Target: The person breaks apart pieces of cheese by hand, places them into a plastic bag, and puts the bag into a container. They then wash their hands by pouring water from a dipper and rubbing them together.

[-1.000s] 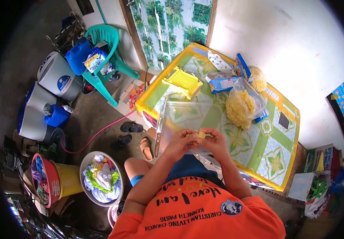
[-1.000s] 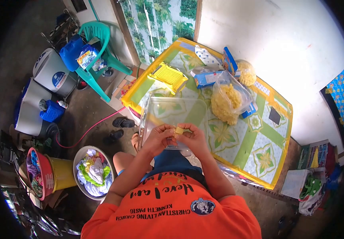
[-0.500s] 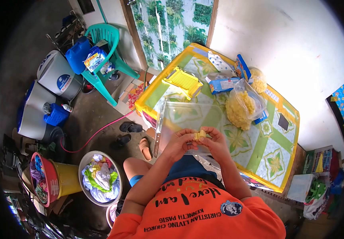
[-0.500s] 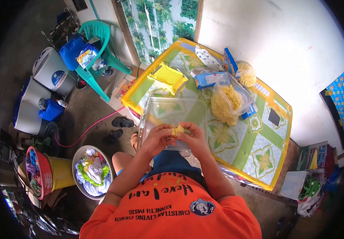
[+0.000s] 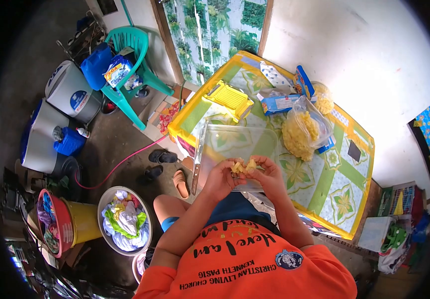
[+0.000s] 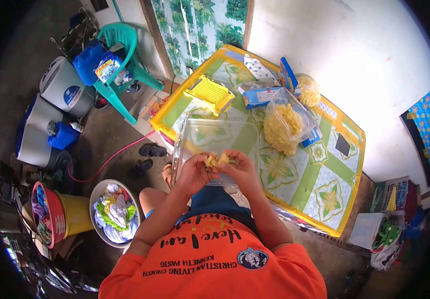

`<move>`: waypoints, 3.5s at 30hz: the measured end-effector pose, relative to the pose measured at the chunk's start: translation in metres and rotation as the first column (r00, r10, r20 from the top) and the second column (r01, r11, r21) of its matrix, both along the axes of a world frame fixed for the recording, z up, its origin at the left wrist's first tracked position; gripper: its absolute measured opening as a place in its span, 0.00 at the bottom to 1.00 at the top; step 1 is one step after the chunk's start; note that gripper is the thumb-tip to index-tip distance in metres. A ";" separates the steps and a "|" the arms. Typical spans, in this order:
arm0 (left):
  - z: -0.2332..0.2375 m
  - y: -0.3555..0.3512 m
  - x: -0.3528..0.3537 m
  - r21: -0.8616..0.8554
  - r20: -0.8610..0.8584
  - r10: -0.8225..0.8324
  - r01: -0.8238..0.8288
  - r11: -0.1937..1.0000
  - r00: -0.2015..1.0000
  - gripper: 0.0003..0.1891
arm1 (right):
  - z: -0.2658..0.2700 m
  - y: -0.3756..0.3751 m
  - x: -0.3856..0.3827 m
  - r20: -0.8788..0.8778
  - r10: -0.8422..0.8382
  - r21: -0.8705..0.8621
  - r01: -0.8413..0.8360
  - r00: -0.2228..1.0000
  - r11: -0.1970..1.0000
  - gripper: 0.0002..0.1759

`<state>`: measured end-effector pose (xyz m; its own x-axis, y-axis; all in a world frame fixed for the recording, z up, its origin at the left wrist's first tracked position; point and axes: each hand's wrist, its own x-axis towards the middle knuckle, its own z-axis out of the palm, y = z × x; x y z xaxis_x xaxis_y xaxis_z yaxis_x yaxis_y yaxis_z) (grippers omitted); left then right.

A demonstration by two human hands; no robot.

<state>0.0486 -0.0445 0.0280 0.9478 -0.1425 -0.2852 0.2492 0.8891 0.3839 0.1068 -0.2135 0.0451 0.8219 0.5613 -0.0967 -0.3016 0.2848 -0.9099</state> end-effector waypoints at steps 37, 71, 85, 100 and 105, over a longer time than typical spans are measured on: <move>-0.011 0.005 -0.005 0.126 -0.029 0.022 -0.018 0.992 0.999 0.12 | -0.004 0.004 -0.004 -0.025 -0.041 -0.108 0.038 0.999 0.993 0.14; -0.003 -0.001 -0.007 0.292 0.051 0.001 -0.016 0.956 0.999 0.11 | 0.000 0.005 -0.006 0.050 -0.035 -0.134 0.041 0.998 0.990 0.16; -0.006 -0.002 -0.008 0.279 0.061 -0.002 -0.015 0.960 0.998 0.10 | -0.004 0.005 -0.006 0.020 -0.002 -0.097 0.004 1.000 0.995 0.15; -0.017 0.005 -0.008 0.205 -0.038 0.119 -0.109 0.973 0.992 0.10 | -0.021 0.001 0.002 -0.262 -0.022 0.036 0.032 0.965 0.999 0.14; -0.024 -0.008 0.001 0.384 0.068 0.125 -0.142 0.912 0.990 0.11 | -0.046 0.013 -0.004 -0.518 0.075 0.163 0.012 0.852 0.987 0.12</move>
<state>0.0501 -0.0524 0.0039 0.9624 0.1000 -0.2525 0.1148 0.6927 0.7120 0.1024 -0.2008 -0.0008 0.6567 0.6295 -0.4154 -0.7296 0.3907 -0.5613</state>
